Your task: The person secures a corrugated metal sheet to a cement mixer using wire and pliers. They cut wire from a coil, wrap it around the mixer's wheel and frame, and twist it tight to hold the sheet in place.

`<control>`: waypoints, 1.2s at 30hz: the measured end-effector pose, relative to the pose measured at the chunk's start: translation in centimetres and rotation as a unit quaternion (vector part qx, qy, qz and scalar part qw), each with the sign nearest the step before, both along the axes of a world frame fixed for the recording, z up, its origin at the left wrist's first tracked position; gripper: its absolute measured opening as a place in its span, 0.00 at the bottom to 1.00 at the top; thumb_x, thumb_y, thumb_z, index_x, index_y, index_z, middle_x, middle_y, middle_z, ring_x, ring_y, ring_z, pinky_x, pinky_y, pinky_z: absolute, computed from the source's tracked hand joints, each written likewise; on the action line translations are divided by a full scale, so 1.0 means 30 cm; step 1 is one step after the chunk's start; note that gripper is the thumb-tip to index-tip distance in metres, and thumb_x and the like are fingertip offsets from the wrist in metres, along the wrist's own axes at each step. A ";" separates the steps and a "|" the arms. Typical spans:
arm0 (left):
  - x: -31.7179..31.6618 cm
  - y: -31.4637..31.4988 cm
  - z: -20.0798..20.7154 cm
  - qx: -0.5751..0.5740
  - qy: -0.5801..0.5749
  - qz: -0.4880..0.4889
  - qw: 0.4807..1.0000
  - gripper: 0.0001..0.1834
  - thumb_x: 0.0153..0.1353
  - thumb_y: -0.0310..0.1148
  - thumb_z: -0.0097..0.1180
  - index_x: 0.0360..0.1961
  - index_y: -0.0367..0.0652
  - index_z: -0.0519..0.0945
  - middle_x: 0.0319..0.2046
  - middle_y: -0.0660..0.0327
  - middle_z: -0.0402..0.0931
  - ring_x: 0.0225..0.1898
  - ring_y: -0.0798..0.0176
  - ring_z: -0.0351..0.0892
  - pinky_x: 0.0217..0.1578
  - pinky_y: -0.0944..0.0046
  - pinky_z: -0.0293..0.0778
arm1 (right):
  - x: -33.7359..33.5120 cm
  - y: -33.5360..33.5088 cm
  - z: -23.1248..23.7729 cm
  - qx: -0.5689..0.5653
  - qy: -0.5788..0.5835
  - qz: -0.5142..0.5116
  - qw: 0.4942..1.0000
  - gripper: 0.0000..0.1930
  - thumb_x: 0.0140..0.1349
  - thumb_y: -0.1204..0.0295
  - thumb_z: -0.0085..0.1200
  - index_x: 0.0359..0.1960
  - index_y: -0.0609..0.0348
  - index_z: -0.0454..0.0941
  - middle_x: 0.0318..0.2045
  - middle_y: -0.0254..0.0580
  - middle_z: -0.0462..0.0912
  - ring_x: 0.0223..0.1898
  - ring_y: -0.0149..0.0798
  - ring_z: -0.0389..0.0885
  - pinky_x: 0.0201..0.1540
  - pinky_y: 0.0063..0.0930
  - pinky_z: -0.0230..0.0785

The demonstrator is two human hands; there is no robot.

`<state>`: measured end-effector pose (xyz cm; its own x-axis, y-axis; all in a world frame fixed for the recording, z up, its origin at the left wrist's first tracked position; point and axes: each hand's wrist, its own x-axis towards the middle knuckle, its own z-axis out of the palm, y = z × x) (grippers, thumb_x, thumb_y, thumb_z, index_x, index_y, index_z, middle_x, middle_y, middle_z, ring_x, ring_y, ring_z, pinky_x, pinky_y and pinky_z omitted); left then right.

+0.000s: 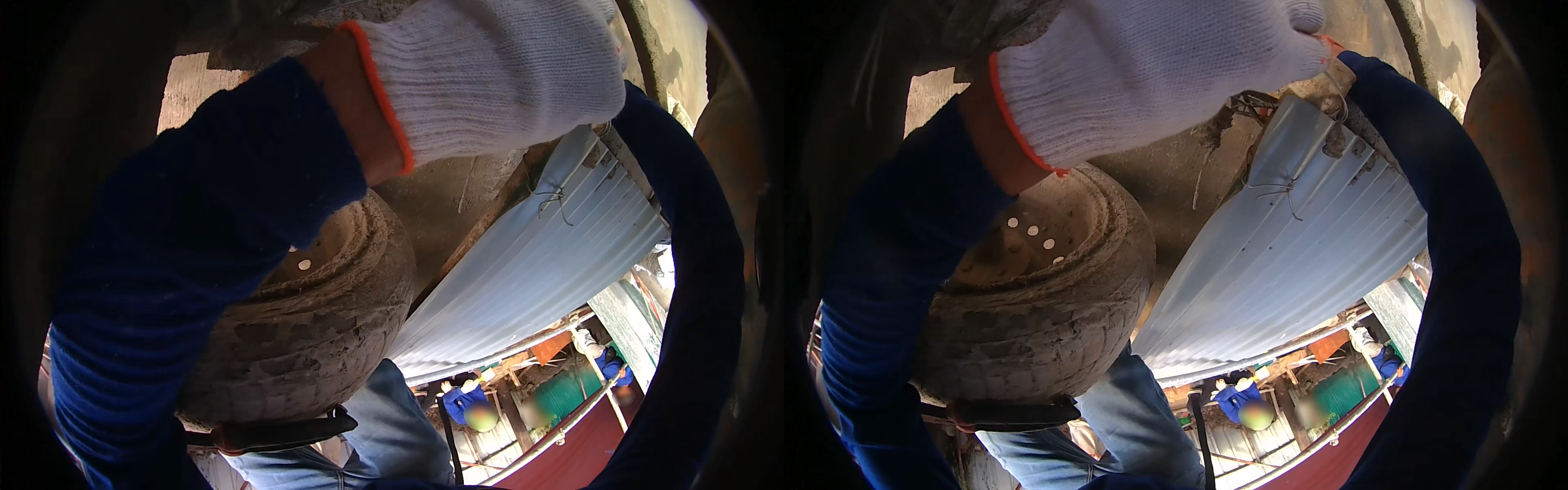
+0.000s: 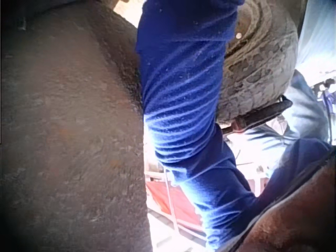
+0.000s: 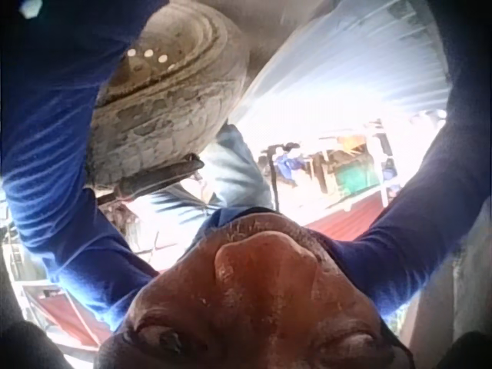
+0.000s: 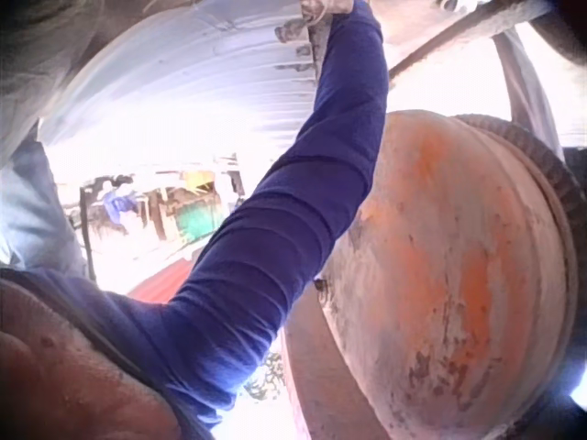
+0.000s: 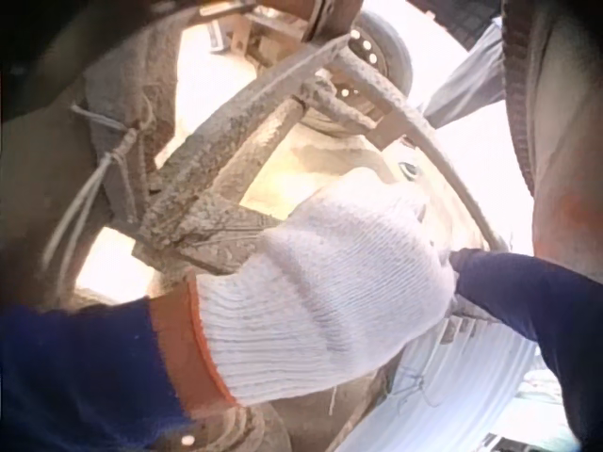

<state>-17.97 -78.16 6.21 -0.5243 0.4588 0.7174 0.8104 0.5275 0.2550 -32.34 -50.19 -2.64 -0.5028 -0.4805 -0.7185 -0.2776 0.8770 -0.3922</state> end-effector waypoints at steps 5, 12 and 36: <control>0.005 0.025 -0.019 0.027 0.010 0.007 1.000 0.09 0.54 0.34 0.63 0.32 0.40 0.89 0.27 0.58 0.82 0.35 0.55 0.84 0.39 0.54 0.78 | 0.000 -0.012 -0.006 -0.006 -0.013 -0.008 1.000 0.15 0.75 0.57 0.57 0.51 0.52 0.85 0.37 0.32 0.87 0.35 0.32 0.83 0.40 0.31 0.77; 0.007 0.023 0.004 0.013 -0.045 0.006 0.999 0.09 0.58 0.33 0.62 0.34 0.41 0.89 0.29 0.58 0.83 0.36 0.54 0.85 0.39 0.53 0.80 | -0.013 -0.042 -0.013 -0.025 -0.025 -0.012 0.999 0.15 0.74 0.58 0.60 0.53 0.52 0.86 0.39 0.33 0.88 0.37 0.33 0.84 0.42 0.31 0.79; -0.049 0.148 -0.052 -0.146 -0.266 -0.168 0.938 0.22 0.76 0.27 0.54 0.70 0.45 0.79 0.58 0.58 0.84 0.47 0.67 0.86 0.50 0.65 0.82 | 0.030 0.017 -0.116 -0.274 -0.028 -0.034 0.961 0.09 0.74 0.63 0.61 0.44 0.53 0.85 0.33 0.34 0.87 0.32 0.32 0.83 0.37 0.30 0.77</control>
